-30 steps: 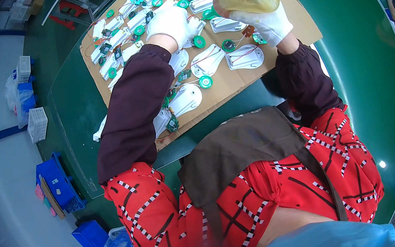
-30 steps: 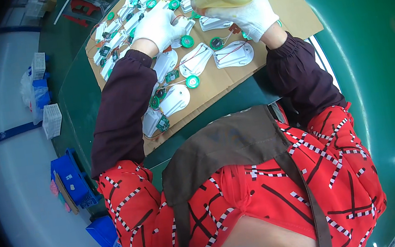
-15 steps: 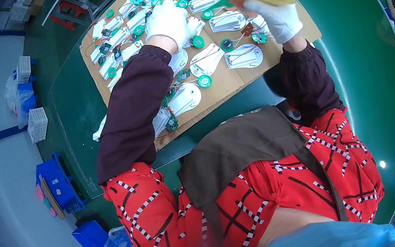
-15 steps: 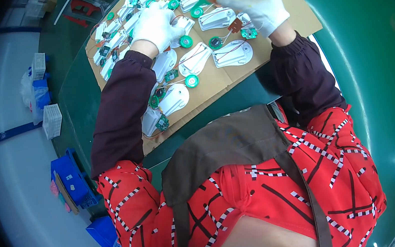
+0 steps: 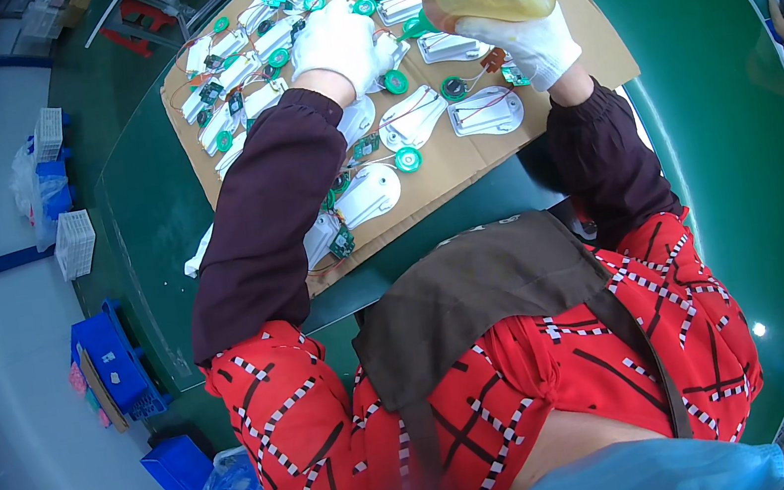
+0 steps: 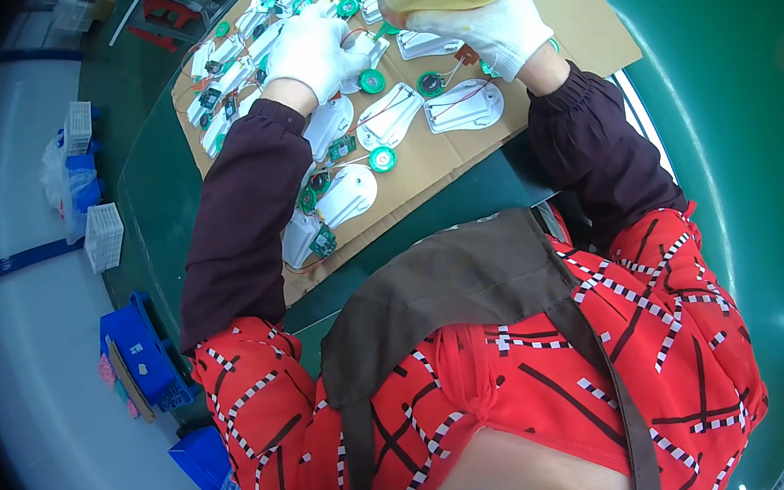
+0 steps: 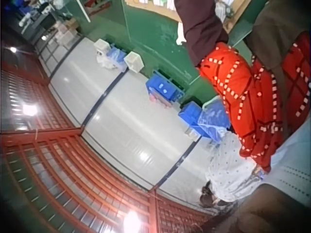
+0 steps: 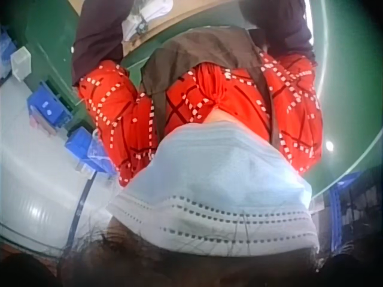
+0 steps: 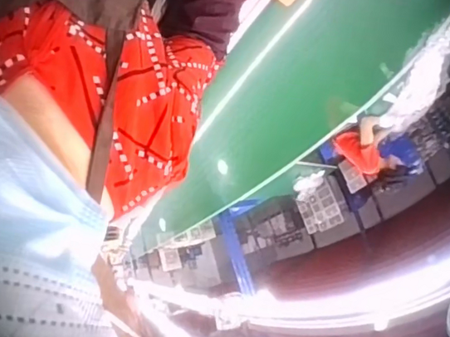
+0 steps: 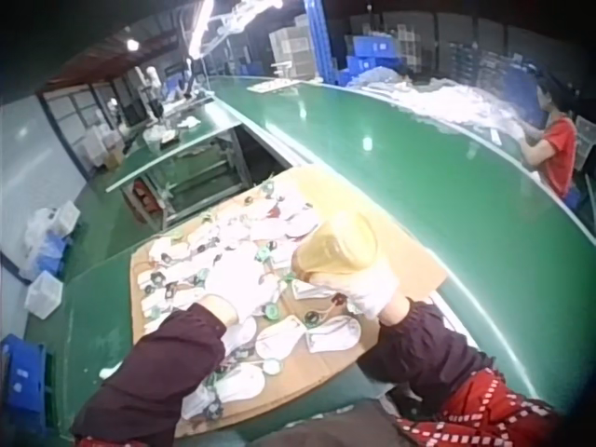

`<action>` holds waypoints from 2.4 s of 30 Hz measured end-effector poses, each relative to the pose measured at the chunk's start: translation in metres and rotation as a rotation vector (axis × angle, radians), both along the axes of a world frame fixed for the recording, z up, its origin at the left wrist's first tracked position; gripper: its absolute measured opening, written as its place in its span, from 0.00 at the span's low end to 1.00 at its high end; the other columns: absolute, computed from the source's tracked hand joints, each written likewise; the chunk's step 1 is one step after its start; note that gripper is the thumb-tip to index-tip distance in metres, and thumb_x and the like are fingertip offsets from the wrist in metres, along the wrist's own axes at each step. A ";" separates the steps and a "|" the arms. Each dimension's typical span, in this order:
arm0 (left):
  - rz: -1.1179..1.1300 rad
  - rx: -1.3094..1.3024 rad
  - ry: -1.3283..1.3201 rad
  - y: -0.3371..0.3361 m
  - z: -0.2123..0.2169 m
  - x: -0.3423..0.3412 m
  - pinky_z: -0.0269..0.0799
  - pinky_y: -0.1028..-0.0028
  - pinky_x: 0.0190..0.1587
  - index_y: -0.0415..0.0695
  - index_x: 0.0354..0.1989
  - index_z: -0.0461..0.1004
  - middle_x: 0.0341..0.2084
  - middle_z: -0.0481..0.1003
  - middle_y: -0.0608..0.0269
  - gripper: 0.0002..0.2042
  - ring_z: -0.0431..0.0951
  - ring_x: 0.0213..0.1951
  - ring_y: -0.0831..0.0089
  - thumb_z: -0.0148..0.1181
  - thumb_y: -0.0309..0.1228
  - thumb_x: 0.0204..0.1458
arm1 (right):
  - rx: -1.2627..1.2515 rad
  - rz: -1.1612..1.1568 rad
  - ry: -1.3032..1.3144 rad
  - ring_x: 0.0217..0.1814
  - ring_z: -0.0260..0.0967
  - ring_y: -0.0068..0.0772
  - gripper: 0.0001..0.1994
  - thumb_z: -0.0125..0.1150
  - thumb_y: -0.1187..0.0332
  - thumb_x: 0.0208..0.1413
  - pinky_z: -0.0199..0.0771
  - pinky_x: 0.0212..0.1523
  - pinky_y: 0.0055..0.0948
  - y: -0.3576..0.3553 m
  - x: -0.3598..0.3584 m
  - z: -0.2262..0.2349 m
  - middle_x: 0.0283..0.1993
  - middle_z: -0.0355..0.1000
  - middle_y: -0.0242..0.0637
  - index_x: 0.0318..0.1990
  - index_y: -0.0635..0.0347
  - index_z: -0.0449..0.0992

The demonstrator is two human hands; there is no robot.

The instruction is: Applying glue or sealant from a squeeze bottle onto small plastic parts arranged on a board.

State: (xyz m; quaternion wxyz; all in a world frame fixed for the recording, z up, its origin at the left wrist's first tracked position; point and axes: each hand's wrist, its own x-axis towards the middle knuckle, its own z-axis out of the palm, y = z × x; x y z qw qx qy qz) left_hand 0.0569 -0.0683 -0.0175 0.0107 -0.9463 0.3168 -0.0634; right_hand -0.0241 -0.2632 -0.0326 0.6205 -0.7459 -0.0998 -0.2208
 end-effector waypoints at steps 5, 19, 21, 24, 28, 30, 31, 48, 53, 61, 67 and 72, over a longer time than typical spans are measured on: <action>0.008 0.000 0.004 0.001 -0.001 0.001 0.68 0.67 0.40 0.43 0.23 0.77 0.31 0.70 0.54 0.16 0.71 0.37 0.59 0.55 0.45 0.42 | 0.036 -0.002 0.241 0.16 0.66 0.19 0.20 0.67 0.59 0.40 0.67 0.15 0.17 0.000 -0.006 0.006 0.25 0.71 0.31 0.39 0.61 0.73; 0.018 0.073 -0.016 -0.002 0.007 -0.006 0.68 0.67 0.42 0.43 0.29 0.76 0.35 0.69 0.55 0.15 0.70 0.40 0.60 0.58 0.42 0.39 | 0.335 -0.071 -0.089 0.42 0.68 0.30 0.16 0.59 0.77 0.46 0.72 0.41 0.27 -0.009 0.005 0.003 0.42 0.69 0.38 0.44 0.65 0.68; 0.039 0.086 -0.018 -0.003 0.008 -0.006 0.68 0.66 0.43 0.44 0.33 0.74 0.35 0.69 0.54 0.16 0.70 0.41 0.60 0.58 0.42 0.39 | 0.538 -0.097 -0.177 0.44 0.68 0.37 0.17 0.56 0.78 0.47 0.74 0.43 0.35 -0.012 0.005 0.008 0.45 0.67 0.42 0.47 0.67 0.65; 0.054 0.039 -0.027 -0.002 0.007 -0.008 0.67 0.66 0.44 0.45 0.40 0.71 0.37 0.68 0.54 0.20 0.69 0.42 0.60 0.60 0.41 0.38 | 0.626 -0.087 -0.210 0.44 0.67 0.39 0.19 0.57 0.72 0.48 0.73 0.42 0.38 -0.029 -0.005 0.012 0.47 0.66 0.42 0.49 0.64 0.63; 0.001 -0.101 -0.030 0.005 0.009 -0.010 0.64 0.64 0.46 0.49 0.45 0.67 0.38 0.66 0.53 0.24 0.68 0.43 0.59 0.62 0.41 0.36 | 0.664 0.010 -0.340 0.48 0.66 0.47 0.19 0.54 0.74 0.51 0.72 0.46 0.44 -0.044 -0.024 0.019 0.49 0.63 0.47 0.51 0.64 0.61; -0.028 -0.136 -0.028 0.009 0.009 -0.009 0.64 0.64 0.46 0.50 0.45 0.67 0.39 0.66 0.53 0.24 0.68 0.43 0.58 0.62 0.41 0.36 | 0.662 -0.003 -0.351 0.50 0.64 0.46 0.20 0.55 0.70 0.51 0.72 0.46 0.45 -0.046 -0.037 0.020 0.51 0.62 0.47 0.52 0.64 0.60; -0.046 -0.172 -0.029 0.011 0.010 -0.008 0.64 0.63 0.46 0.52 0.46 0.67 0.39 0.66 0.53 0.24 0.68 0.43 0.58 0.62 0.41 0.36 | 0.663 -0.012 -0.350 0.50 0.64 0.46 0.20 0.55 0.70 0.51 0.72 0.46 0.45 -0.046 -0.043 0.019 0.51 0.62 0.47 0.52 0.64 0.60; -0.373 -0.243 -0.239 0.025 0.015 -0.027 0.66 0.68 0.36 0.48 0.29 0.73 0.26 0.71 0.64 0.07 0.70 0.33 0.65 0.57 0.28 0.39 | 0.638 0.053 -0.247 0.47 0.66 0.44 0.25 0.58 0.65 0.49 0.72 0.46 0.41 -0.040 -0.072 0.010 0.51 0.61 0.46 0.53 0.63 0.58; -0.455 -0.057 -0.288 0.019 0.005 -0.032 0.67 0.70 0.30 0.49 0.27 0.73 0.22 0.70 0.65 0.06 0.71 0.31 0.68 0.57 0.29 0.38 | 0.633 0.053 -0.260 0.48 0.65 0.44 0.25 0.58 0.66 0.49 0.72 0.46 0.42 -0.041 -0.072 0.009 0.51 0.61 0.46 0.53 0.62 0.58; -0.519 0.233 -0.188 0.010 0.015 -0.035 0.66 0.70 0.36 0.47 0.25 0.75 0.26 0.70 0.63 0.05 0.70 0.34 0.69 0.54 0.28 0.39 | 0.649 0.010 -0.259 0.50 0.65 0.45 0.24 0.57 0.66 0.51 0.72 0.46 0.43 -0.044 -0.072 0.011 0.51 0.61 0.45 0.53 0.62 0.58; -0.493 0.365 -0.161 0.003 0.032 -0.036 0.64 0.70 0.42 0.48 0.24 0.76 0.31 0.68 0.60 0.04 0.68 0.40 0.66 0.55 0.29 0.40 | 0.639 -0.025 -0.249 0.51 0.64 0.45 0.23 0.56 0.65 0.51 0.72 0.46 0.44 -0.048 -0.073 0.010 0.51 0.62 0.45 0.53 0.62 0.59; -0.451 0.181 0.042 0.009 0.034 -0.025 0.64 0.68 0.42 0.52 0.28 0.77 0.31 0.68 0.60 0.07 0.67 0.42 0.64 0.55 0.26 0.41 | 0.649 -0.029 -0.255 0.50 0.64 0.44 0.23 0.56 0.65 0.51 0.72 0.46 0.43 -0.049 -0.074 0.010 0.51 0.62 0.45 0.53 0.62 0.59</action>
